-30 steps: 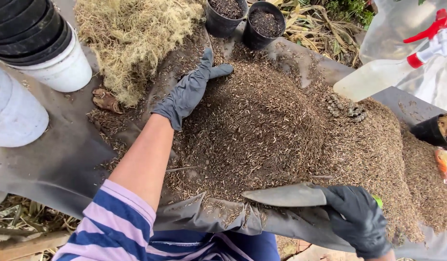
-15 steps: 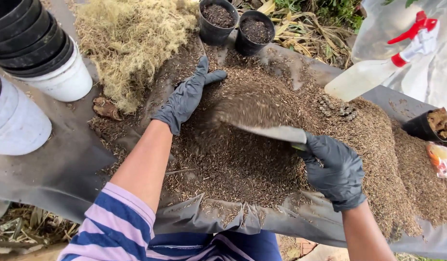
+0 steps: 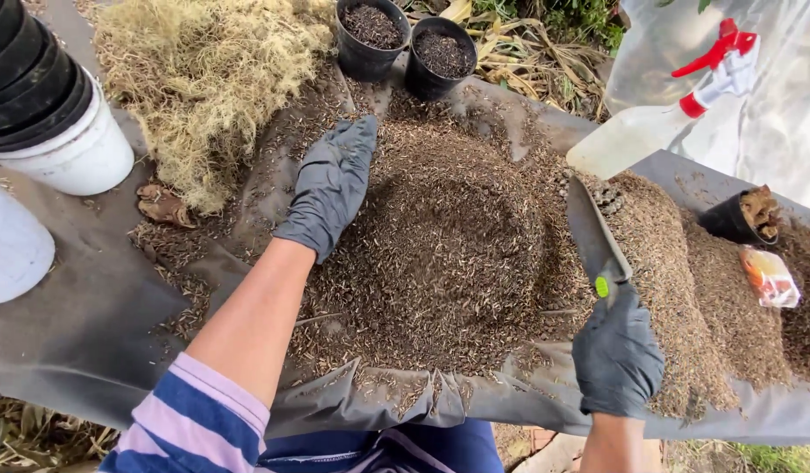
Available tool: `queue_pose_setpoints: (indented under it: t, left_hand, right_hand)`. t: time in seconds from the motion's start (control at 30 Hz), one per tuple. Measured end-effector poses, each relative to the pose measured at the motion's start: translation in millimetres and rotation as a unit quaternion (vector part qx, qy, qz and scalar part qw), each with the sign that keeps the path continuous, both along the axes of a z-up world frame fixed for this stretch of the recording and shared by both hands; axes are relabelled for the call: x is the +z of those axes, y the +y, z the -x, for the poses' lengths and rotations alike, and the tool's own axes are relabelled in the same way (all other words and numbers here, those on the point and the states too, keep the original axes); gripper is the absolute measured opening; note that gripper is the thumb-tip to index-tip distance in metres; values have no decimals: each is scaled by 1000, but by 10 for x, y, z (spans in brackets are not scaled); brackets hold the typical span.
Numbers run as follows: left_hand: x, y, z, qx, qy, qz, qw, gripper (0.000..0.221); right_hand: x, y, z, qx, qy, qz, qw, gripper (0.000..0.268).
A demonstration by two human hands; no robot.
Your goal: Mixing various soil components together by hand and with a trowel on a flat surface to create a potting mix.
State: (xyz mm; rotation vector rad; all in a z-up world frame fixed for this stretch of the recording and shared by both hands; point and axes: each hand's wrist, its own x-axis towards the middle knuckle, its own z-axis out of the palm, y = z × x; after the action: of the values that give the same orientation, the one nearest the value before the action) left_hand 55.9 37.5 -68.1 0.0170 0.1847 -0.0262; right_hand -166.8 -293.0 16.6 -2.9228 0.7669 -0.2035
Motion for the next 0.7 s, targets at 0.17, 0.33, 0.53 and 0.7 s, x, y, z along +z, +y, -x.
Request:
queue_pose_setpoints:
  t: [0.17,0.33,0.53,0.7]
  left_hand:
    - [531,-104,369,-42,-12,-650,758,69]
    - [557,-182,468,-20,-49,-624,780,47]
    - [212,-393,433,-26,-140,-434,890,53]
    - [-76,-495,243,-82,-248,-141,955,50]
  right_hand:
    - [-249,124,-177,54,28,168,984,52]
    - [200,432,-244,57,69,-39,995,43]
    - [400,486,-236,44,65,-81,994,52]
    - [328,406,-282,273,-207,170,924,41]
